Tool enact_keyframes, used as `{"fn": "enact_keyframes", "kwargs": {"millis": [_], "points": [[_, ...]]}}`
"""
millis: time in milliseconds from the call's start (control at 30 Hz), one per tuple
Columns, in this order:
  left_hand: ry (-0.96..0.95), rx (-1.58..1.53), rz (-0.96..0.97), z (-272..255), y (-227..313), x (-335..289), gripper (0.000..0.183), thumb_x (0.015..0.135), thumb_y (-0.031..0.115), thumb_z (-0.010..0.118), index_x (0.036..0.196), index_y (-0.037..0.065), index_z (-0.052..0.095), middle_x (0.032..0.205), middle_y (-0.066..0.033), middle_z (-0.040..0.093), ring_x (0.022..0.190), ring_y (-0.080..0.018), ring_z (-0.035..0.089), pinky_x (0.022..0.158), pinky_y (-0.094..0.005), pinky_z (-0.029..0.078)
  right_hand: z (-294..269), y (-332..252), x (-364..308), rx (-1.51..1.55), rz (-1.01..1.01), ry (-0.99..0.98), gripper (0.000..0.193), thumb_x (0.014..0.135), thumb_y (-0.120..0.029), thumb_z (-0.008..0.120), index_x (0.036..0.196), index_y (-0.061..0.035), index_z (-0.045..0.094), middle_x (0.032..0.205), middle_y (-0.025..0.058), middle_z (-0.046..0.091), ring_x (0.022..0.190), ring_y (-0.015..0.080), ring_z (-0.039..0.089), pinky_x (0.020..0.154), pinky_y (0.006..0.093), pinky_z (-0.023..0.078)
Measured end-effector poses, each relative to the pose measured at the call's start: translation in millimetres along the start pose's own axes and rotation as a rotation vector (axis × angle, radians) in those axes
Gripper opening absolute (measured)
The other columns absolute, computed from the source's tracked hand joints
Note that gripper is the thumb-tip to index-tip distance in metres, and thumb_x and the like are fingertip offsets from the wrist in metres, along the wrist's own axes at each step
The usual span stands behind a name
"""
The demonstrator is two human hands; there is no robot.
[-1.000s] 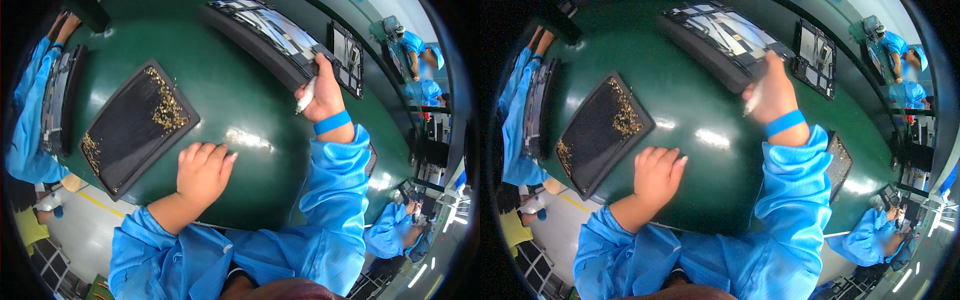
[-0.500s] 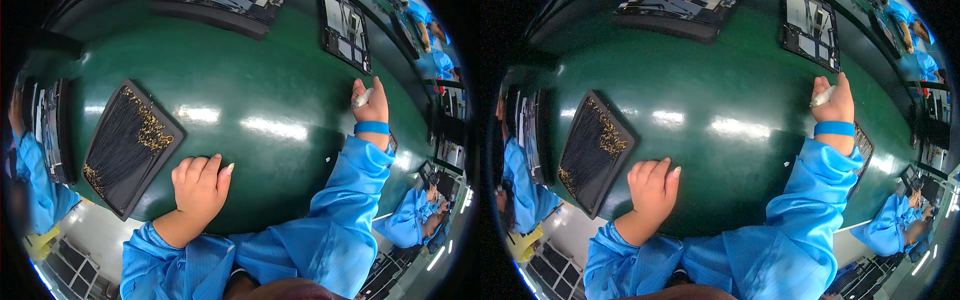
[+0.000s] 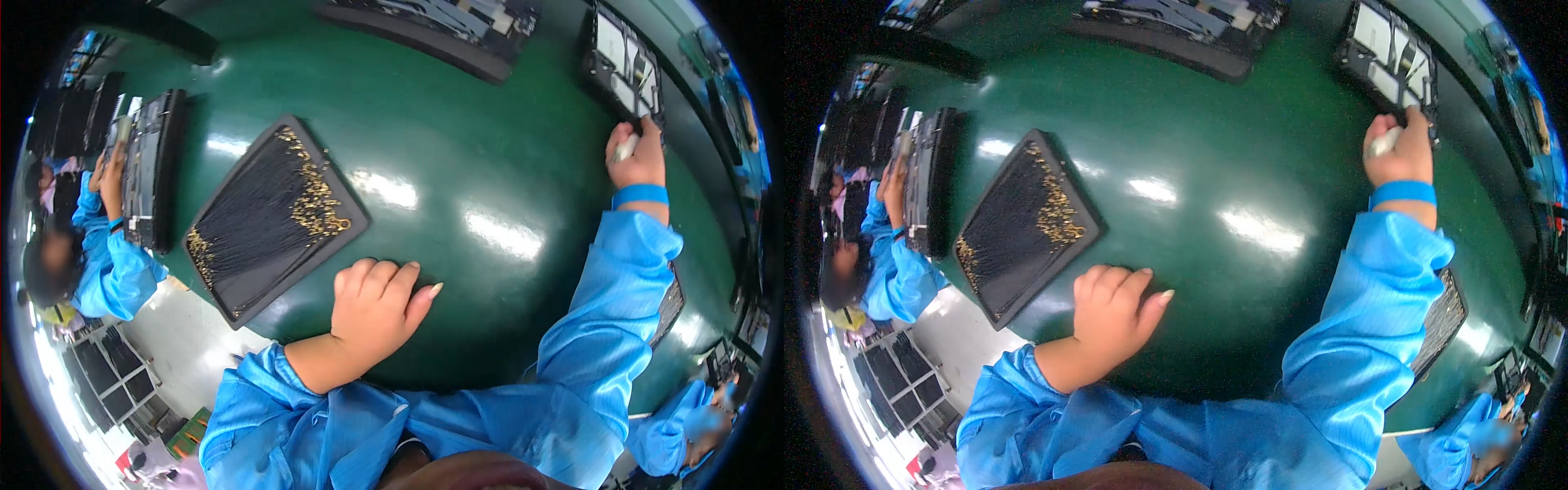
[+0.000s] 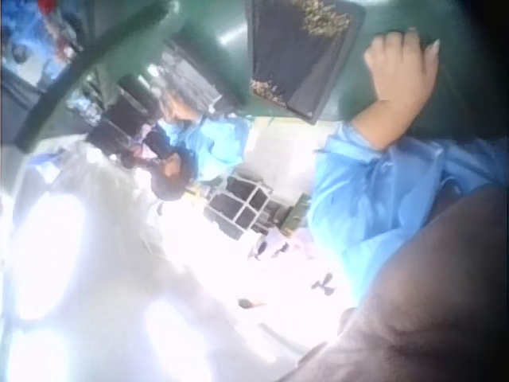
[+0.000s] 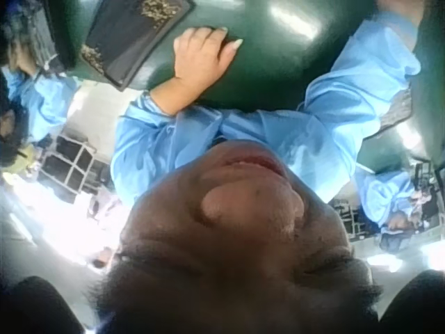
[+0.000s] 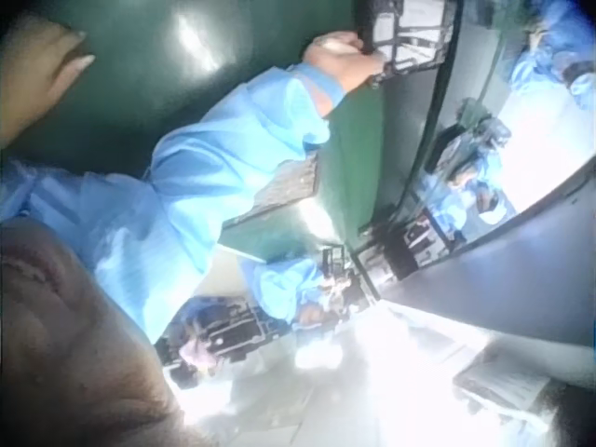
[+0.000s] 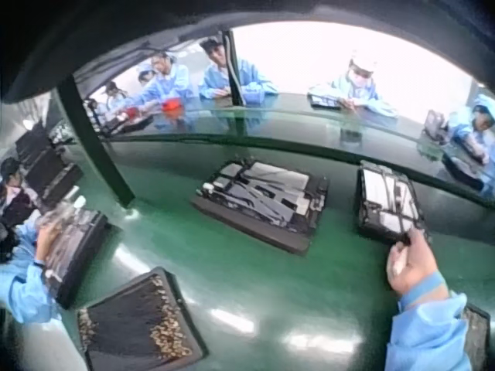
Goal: The recorder is applying sealant/glue from a tube to the edges of tablet components during an electronics assembly process.
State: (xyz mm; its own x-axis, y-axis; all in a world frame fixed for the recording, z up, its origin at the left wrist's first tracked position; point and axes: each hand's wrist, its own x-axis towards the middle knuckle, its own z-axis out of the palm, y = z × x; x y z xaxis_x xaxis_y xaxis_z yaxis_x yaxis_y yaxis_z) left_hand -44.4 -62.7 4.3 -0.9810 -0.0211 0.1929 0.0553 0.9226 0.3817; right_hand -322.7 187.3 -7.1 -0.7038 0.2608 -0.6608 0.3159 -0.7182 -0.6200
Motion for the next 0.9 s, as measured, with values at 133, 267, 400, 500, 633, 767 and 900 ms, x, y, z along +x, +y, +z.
{"fn": "enact_keyframes", "kwargs": {"millis": [133,267,400,500,633,767,900], "points": [[-0.019,-0.008,-0.017,-3,4,-1,0.029,0.064,0.029,0.063,0.083,0.008,0.057,0.078,-0.0059,0.050,0.078,-0.0246,0.045,0.066,-0.0346,0.035,0,27,-77,-0.122,0.083,-0.200,0.018,0.078,-0.027,0.052,0.071,-0.0114,0.046,0.057,-0.0009,0.050,0.046,0.0126,0.046,0.035,0.0195,0.036],[-0.058,-0.087,-0.038,-10,2,-2,0.031,0.068,0.034,0.059,0.081,0.006,0.059,0.075,-0.0084,0.054,0.076,-0.0258,0.048,0.067,-0.0343,0.036,-38,51,-148,-0.080,0.230,-0.275,0.021,0.077,-0.035,0.053,0.071,-0.0160,0.047,0.058,-0.0032,0.052,0.046,0.0134,0.048,0.036,0.0223,0.037],[0.039,-0.494,-0.283,-2,-4,-2,0.031,0.077,0.030,0.053,0.091,0.003,0.056,0.085,-0.0109,0.056,0.083,-0.0239,0.050,0.075,-0.0325,0.038,-61,102,-229,-0.246,0.318,-0.229,0.027,0.076,-0.042,0.053,0.076,-0.0148,0.048,0.069,-0.0006,0.053,0.048,0.0143,0.049,0.038,0.0262,0.037],[-0.305,-1.769,-0.661,-13,27,14,0.041,0.083,0.030,0.046,0.112,0.002,0.038,0.101,-0.0077,0.050,0.089,-0.0181,0.050,0.079,-0.0322,0.039,-82,128,-268,-0.310,0.422,-0.231,0.029,0.079,-0.044,0.047,0.092,-0.0181,0.046,0.068,0.0002,0.051,0.048,0.0145,0.048,0.038,0.0249,0.036],[-0.163,-1.889,-0.601,-19,39,-3,0.027,0.082,0.014,0.043,0.107,0.002,0.044,0.100,-0.0106,0.053,0.088,-0.0196,0.053,0.077,-0.0343,0.044,-116,149,-287,-0.571,0.513,-0.508,0.039,0.080,-0.039,0.048,0.101,-0.0063,0.046,0.078,0.0038,0.051,0.056,0.0115,0.047,0.043,0.0219,0.039],[-0.216,-1.618,-0.470,-45,16,-9,0.028,0.081,0.016,0.047,0.103,-0.001,0.047,0.095,-0.0095,0.055,0.087,-0.0157,0.053,0.076,-0.0292,0.042,-141,163,-296,-0.972,0.658,-0.900,0.050,0.080,-0.034,0.050,0.115,-0.0008,0.040,0.082,0.0045,0.051,0.061,0.0087,0.046,0.048,0.0192,0.039],[-0.108,-1.097,-0.491,-37,2,10,0.029,0.080,0.021,0.049,0.097,-0.002,0.052,0.090,-0.0127,0.057,0.084,-0.0166,0.054,0.074,-0.0278,0.041,-137,170,-286,-0.950,0.805,-1.121,0.051,0.082,-0.029,0.049,0.118,0.0026,0.033,0.086,0.0056,0.050,0.064,0.0092,0.048,0.051,0.0198,0.040]]}}
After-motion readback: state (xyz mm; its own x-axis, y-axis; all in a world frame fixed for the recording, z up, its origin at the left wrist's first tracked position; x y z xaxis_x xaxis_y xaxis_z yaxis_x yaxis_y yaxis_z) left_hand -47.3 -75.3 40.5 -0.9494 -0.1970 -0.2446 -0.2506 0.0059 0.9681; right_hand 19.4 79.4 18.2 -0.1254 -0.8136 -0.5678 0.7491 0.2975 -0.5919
